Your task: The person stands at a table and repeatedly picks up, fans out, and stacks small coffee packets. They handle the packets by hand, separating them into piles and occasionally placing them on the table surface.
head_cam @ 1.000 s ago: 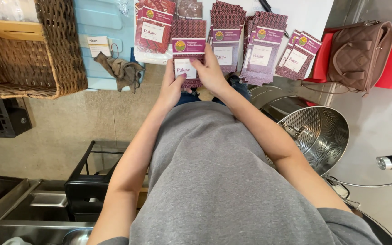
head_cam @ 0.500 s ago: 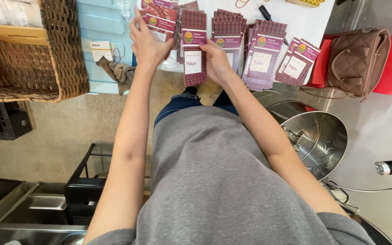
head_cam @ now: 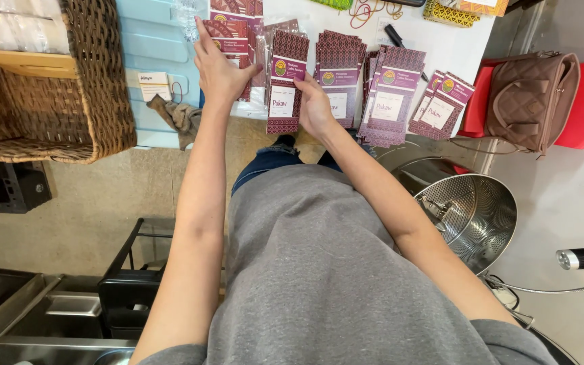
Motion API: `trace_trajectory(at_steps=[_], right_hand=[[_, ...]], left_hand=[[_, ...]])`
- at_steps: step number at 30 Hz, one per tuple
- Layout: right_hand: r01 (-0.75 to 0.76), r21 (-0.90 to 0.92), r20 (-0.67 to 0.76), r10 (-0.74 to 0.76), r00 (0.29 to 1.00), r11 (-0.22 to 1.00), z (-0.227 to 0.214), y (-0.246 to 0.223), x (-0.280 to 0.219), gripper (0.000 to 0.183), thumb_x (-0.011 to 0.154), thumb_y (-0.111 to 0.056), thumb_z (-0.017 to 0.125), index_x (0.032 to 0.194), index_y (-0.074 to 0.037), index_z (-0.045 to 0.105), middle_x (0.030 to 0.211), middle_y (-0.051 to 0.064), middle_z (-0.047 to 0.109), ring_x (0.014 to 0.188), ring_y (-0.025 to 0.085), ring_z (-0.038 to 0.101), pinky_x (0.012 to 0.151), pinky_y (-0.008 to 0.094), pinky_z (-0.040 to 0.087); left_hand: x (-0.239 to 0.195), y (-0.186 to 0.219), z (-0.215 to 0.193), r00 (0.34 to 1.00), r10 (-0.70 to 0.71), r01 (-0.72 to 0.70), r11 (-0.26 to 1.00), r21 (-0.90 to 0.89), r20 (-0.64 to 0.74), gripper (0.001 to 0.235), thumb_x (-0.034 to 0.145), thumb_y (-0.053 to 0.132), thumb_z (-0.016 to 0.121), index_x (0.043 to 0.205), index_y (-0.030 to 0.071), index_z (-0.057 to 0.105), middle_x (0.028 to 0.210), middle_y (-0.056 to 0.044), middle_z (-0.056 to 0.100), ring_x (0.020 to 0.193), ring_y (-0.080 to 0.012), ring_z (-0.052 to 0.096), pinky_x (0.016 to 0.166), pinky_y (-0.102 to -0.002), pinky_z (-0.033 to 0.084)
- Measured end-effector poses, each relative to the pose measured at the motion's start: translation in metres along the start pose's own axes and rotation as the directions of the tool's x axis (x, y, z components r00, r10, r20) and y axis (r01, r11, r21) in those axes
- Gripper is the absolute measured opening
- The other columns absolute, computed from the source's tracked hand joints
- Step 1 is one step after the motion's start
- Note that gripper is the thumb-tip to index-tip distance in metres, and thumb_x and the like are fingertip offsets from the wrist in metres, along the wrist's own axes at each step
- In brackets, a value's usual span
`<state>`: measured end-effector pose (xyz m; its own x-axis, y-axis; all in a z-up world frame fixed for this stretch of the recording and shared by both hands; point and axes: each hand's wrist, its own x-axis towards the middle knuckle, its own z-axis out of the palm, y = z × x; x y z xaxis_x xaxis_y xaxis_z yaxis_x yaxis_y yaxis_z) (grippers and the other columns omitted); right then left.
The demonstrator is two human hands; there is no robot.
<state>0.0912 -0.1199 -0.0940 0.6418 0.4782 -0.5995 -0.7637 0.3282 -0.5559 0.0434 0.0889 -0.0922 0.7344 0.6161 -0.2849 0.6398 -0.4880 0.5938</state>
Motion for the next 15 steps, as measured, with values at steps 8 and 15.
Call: trace_trajectory(at_steps=[8,15], right_hand=[[0.017,-0.049,-0.043,-0.019,0.999,0.999,-0.003,-0.002,0.004,0.034,0.097,-0.004,0.051,0.130,0.000,0.059,0.126,0.016,0.069,0.120,0.029,0.062,0.109,0.045,0.048],[0.015,-0.053,-0.051,-0.018,0.999,0.998,-0.004,-0.006,0.007,0.031,0.098,-0.005,0.050,0.126,-0.001,0.062,0.122,0.016,0.071,0.115,0.029,0.065,0.104,0.045,0.052]], left_hand=[[-0.003,0.001,-0.019,0.992,-0.128,0.128,0.989,-0.073,-0.002,0.134,0.071,0.043,0.092,0.161,0.026,-0.006,0.147,-0.018,0.046,0.130,-0.0449,0.056,0.090,-0.058,0.054],[0.003,0.002,0.001,0.983,-0.159,0.165,0.985,0.056,-0.094,0.162,0.067,0.068,0.111,0.161,0.020,-0.012,0.144,-0.021,0.047,0.133,-0.0454,0.051,0.093,-0.062,0.053]])
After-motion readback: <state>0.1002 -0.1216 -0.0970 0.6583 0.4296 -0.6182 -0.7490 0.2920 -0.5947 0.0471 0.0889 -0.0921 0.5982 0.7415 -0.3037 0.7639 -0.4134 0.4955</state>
